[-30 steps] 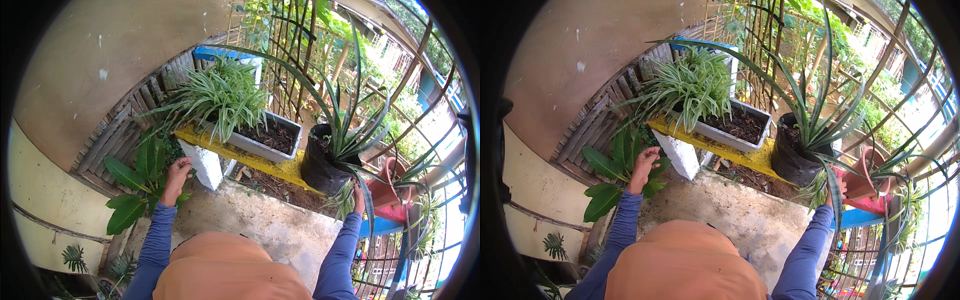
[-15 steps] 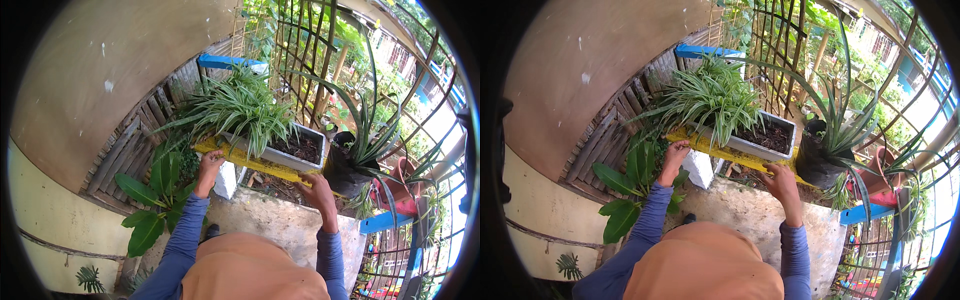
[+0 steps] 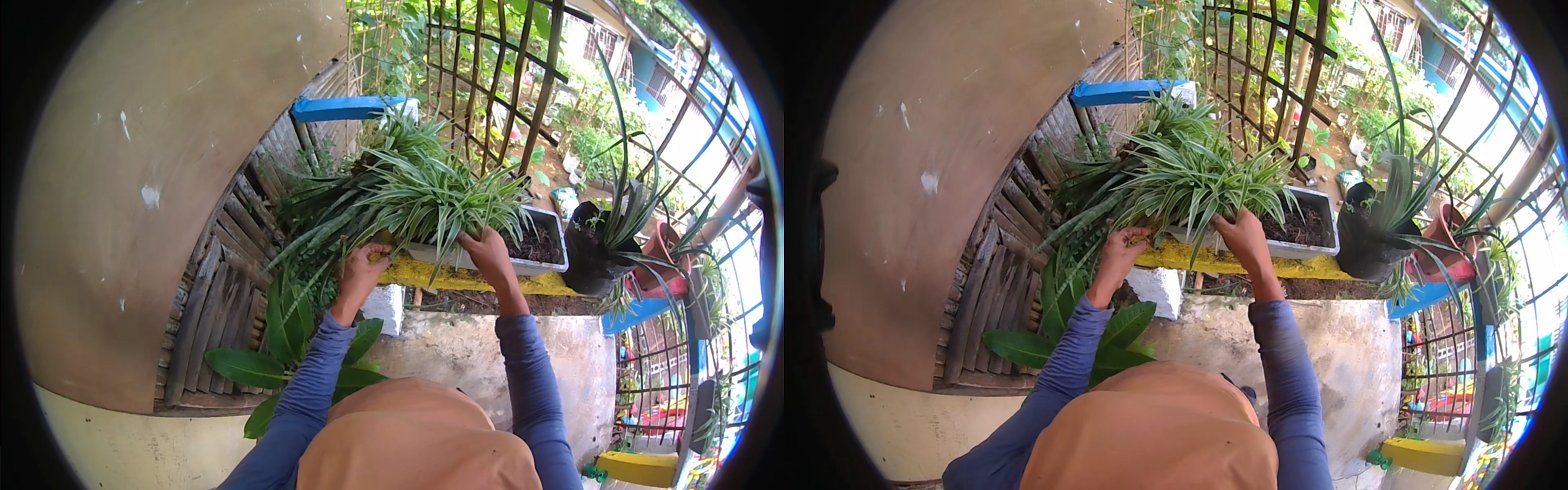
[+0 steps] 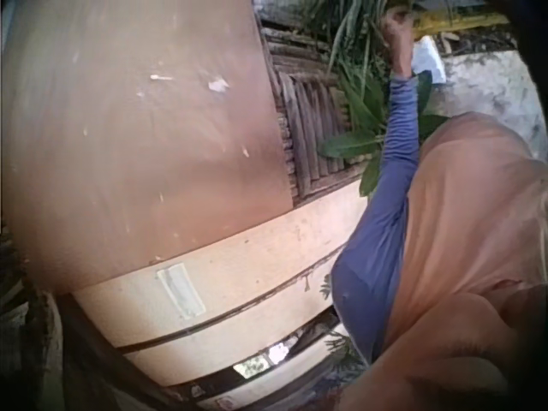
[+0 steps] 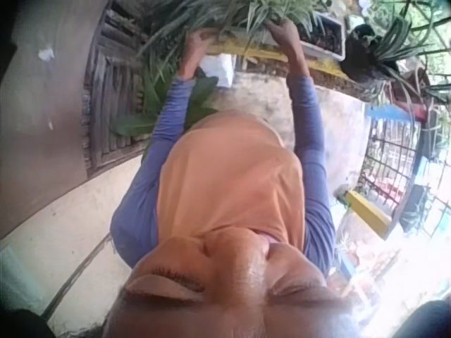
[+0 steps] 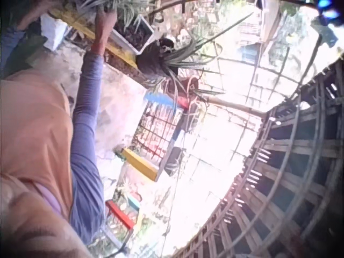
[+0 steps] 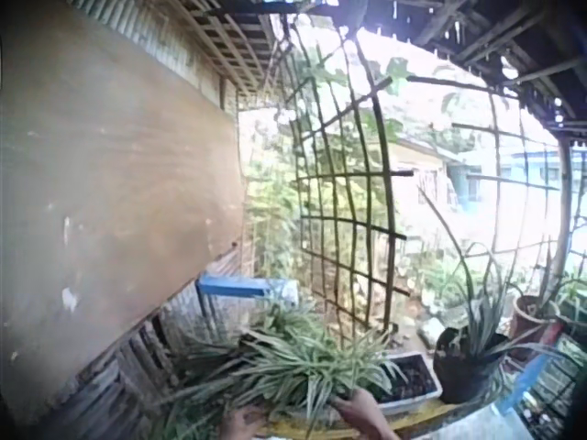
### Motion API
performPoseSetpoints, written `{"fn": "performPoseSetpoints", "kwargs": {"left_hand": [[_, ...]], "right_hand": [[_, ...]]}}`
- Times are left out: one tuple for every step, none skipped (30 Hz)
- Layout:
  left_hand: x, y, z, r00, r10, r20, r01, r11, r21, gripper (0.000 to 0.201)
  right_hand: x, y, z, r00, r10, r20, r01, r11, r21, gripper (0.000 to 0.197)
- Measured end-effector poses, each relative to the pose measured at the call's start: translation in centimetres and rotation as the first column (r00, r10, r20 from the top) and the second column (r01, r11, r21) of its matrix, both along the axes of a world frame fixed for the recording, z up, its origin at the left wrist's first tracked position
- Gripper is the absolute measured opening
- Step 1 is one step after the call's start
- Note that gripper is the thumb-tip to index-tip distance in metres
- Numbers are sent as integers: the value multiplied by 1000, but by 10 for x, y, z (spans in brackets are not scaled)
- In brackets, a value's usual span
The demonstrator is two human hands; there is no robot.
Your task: The person uses pruning shears to trim leaves from spider plants in a rectangular planter on a balcony. They remove cut leaves, separate small plantlets from the main plant, and place them into the planter. The person also uses a small hand trowel to adjust soil around the plants.
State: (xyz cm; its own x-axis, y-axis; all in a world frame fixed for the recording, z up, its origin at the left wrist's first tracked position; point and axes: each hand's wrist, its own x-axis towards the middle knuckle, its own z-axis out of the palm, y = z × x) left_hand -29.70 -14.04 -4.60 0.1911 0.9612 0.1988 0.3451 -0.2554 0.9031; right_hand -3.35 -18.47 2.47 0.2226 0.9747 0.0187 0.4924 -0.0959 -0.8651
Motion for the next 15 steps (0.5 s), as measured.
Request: {"fn": "performPoseSetpoints", "kwargs": {"left_hand": [[0, 1, 6, 998, -52, -45, 52, 999, 7, 26], [1, 1, 12, 990, -95, -108, 103, 992, 72, 27], [3, 0, 18, 975, -122, -188, 147, 981, 129, 29], [5, -1, 23, 953, -143, -266, 195, 964, 180, 31], [8, 0, 29, 946, -161, -280, 215, 961, 176, 33], [11, 1, 34, 939, -178, -293, 235, 957, 172, 35], [15, 3, 38, 932, -186, -311, 251, 951, 183, 37], [19, 4, 42, 938, -175, -299, 240, 951, 197, 37], [22, 6, 45, 944, -154, -292, 224, 948, 227, 37], [25, 9, 48, 953, -125, -277, 201, 944, 263, 37], [30, 13, 52, 950, -153, -273, 227, 937, 266, 40], [33, 19, 55, 947, -179, -268, 259, 918, 299, 40], [37, 24, 59, 943, -205, -261, 286, 902, 322, 40], [41, 29, 63, 936, -231, -266, 313, 891, 328, 40], [45, 35, 67, 926, -195, -324, 291, 914, 281, 39]], "right_hand": [[-6, 7, -3, 991, 9, -132, 17, 980, 197, 39], [-7, 15, -3, 987, -4, -159, 31, 985, 170, 38], [-4, 23, -2, 979, -4, -205, 32, 990, 137, 37], [-2, 30, -1, 968, -4, -250, 31, 994, 102, 36], [5, 36, 1, 976, -32, -214, 47, 997, 64, 34], [11, 43, 4, 971, -18, -240, 26, 999, 31, 33], [18, 48, 7, 952, 11, -307, -7, 1000, 12, 31], [23, 54, 10, 930, 27, -367, -33, 999, -10, 30], [28, 59, 12, 906, 24, -422, -45, 998, -40, 28], [31, 64, 13, 924, 15, -382, -42, 997, -61, 27], [34, 69, 14, 942, -11, -334, -20, 996, -89, 26], [37, 73, 15, 958, -35, -285, 2, 993, -117, 25], [41, 75, 14, 960, -34, -278, 4, 994, -108, 22], [44, 77, 12, 969, 5, -249, -35, 993, -116, 22], [48, 79, 11, 975, 46, -219, -75, 989, -124, 22]]}}
